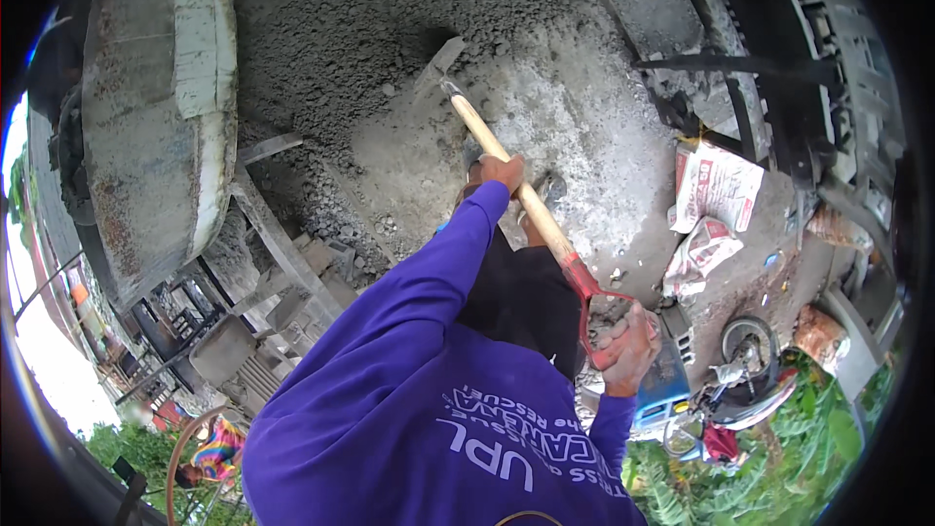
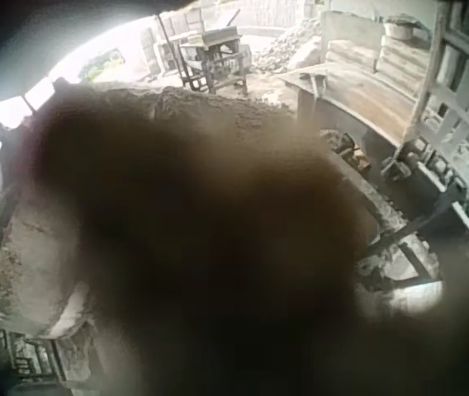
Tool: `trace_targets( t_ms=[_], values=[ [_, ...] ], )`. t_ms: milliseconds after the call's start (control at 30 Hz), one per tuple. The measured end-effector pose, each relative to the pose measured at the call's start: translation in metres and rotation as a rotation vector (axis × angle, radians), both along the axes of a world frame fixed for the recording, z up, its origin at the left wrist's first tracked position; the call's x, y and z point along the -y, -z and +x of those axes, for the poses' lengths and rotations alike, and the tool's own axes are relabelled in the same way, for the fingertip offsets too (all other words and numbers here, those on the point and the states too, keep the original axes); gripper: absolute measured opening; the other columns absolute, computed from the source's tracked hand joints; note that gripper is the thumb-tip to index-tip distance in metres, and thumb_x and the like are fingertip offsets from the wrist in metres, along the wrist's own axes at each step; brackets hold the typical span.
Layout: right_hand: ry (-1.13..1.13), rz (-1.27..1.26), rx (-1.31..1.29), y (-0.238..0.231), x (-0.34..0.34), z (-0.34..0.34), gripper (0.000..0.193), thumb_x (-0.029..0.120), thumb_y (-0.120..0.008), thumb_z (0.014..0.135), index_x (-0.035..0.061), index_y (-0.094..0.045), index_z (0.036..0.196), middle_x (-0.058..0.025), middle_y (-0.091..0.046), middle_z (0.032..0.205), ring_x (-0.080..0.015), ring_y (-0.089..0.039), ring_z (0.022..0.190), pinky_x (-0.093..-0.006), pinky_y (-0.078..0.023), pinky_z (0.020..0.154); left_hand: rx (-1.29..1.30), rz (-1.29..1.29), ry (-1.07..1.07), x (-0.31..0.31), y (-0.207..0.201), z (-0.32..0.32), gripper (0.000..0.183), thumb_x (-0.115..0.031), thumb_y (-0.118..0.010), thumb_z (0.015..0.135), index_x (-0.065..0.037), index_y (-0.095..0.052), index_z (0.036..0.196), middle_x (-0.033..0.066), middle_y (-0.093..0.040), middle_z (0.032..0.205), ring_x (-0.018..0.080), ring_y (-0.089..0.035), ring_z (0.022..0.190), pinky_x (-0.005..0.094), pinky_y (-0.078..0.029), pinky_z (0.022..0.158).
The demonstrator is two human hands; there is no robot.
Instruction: The person shovels wet concrete from a pile into a concrete mixer using a shovel.
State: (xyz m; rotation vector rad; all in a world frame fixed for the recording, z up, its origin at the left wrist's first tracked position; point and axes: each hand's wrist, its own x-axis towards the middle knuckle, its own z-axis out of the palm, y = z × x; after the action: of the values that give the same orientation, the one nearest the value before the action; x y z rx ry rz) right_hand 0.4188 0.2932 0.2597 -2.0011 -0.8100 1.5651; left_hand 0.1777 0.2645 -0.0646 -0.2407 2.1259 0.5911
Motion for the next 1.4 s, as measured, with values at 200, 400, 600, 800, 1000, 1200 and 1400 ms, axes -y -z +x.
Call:
trace_targets(
  t_ms=[200, 400, 600, 800, 1000, 1200, 1400],
  values=[
    [0.100, -0.133, 0.053, 0.004, 0.036, 0.086, 0.028, 0.028, -0.056, 0.091, 0.0084, -0.053, 0.071, -0.0013, -0.047, 0.046, -0.0098, -0.046, 0.037, -0.0254, -0.037, 0.037, 0.112, -0.012, 0.056, 0.024, -0.013, 0.081, 0.074, -0.034, -0.072, 0.067, 0.015, -0.041, 0.114, 0.0323, -0.058, 0.110, 0.0388, -0.061, 0.104, 0.0394, -0.049, 0.089],
    [0.068, -0.108, 0.029, 0.009, 0.048, 0.143, 0.033, 0.031, -0.054, 0.090, 0.0077, -0.051, 0.068, -0.0032, -0.047, 0.042, -0.0124, -0.045, 0.035, -0.0248, -0.037, 0.041, 0.035, -0.088, 0.077, 0.035, -0.033, 0.117, 0.079, -0.031, -0.072, 0.069, 0.016, -0.033, 0.120, 0.0338, -0.054, 0.116, 0.0403, -0.059, 0.106, 0.0379, -0.048, 0.092],
    [0.126, -0.160, -0.026, 0.055, 0.040, 0.098, 0.039, 0.034, -0.055, 0.090, 0.0094, -0.050, 0.061, -0.0053, -0.050, 0.045, -0.0127, -0.045, 0.036, -0.0270, -0.037, 0.039, -0.077, -0.062, 0.283, -0.024, 0.011, 0.061, 0.065, -0.032, -0.068, 0.070, 0.014, -0.047, 0.111, 0.0305, -0.059, 0.108, 0.0376, -0.062, 0.100, 0.0396, -0.051, 0.086],
    [0.091, -0.210, 0.027, 0.041, 0.036, 0.107, 0.040, 0.033, -0.052, 0.093, 0.0095, -0.049, 0.060, -0.0044, -0.049, 0.044, -0.0119, -0.047, 0.038, -0.0258, -0.037, 0.041, -0.036, -0.039, 0.201, -0.019, -0.006, 0.084, 0.066, -0.031, -0.065, 0.071, 0.015, -0.045, 0.113, 0.0317, -0.060, 0.105, 0.0396, -0.063, 0.096, 0.0407, -0.052, 0.084],
    [0.170, -0.103, 0.005, 0.024, 0.060, 0.151, 0.045, 0.034, -0.050, 0.094, 0.0097, -0.048, 0.056, -0.0049, -0.050, 0.044, -0.0114, -0.045, 0.037, -0.0259, -0.037, 0.041, -0.105, -0.039, 0.263, 0.003, -0.030, 0.138, 0.068, -0.030, -0.065, 0.070, 0.015, -0.044, 0.117, 0.0339, -0.057, 0.110, 0.0425, -0.058, 0.105, 0.0416, -0.047, 0.092],
    [0.183, -0.158, -0.027, 0.069, 0.042, 0.094, 0.046, 0.034, -0.049, 0.093, 0.0088, -0.050, 0.054, -0.0053, -0.052, 0.045, -0.0104, -0.043, 0.036, -0.0258, -0.034, 0.039, -0.109, -0.027, 0.330, -0.048, 0.008, 0.065, 0.068, -0.036, -0.068, 0.071, 0.013, -0.048, 0.114, 0.0303, -0.060, 0.108, 0.0386, -0.062, 0.099, 0.0409, -0.051, 0.084],
    [0.172, -0.104, 0.078, 0.031, 0.057, 0.130, 0.046, 0.033, -0.049, 0.093, 0.0085, -0.049, 0.054, -0.0060, -0.051, 0.044, -0.0149, -0.044, 0.035, -0.0285, -0.039, 0.041, -0.098, -0.011, 0.470, -0.020, -0.022, 0.129, 0.063, -0.030, -0.065, 0.069, 0.014, -0.050, 0.110, 0.0322, -0.062, 0.100, 0.0392, -0.064, 0.096, 0.0419, -0.052, 0.079]
  ],
)
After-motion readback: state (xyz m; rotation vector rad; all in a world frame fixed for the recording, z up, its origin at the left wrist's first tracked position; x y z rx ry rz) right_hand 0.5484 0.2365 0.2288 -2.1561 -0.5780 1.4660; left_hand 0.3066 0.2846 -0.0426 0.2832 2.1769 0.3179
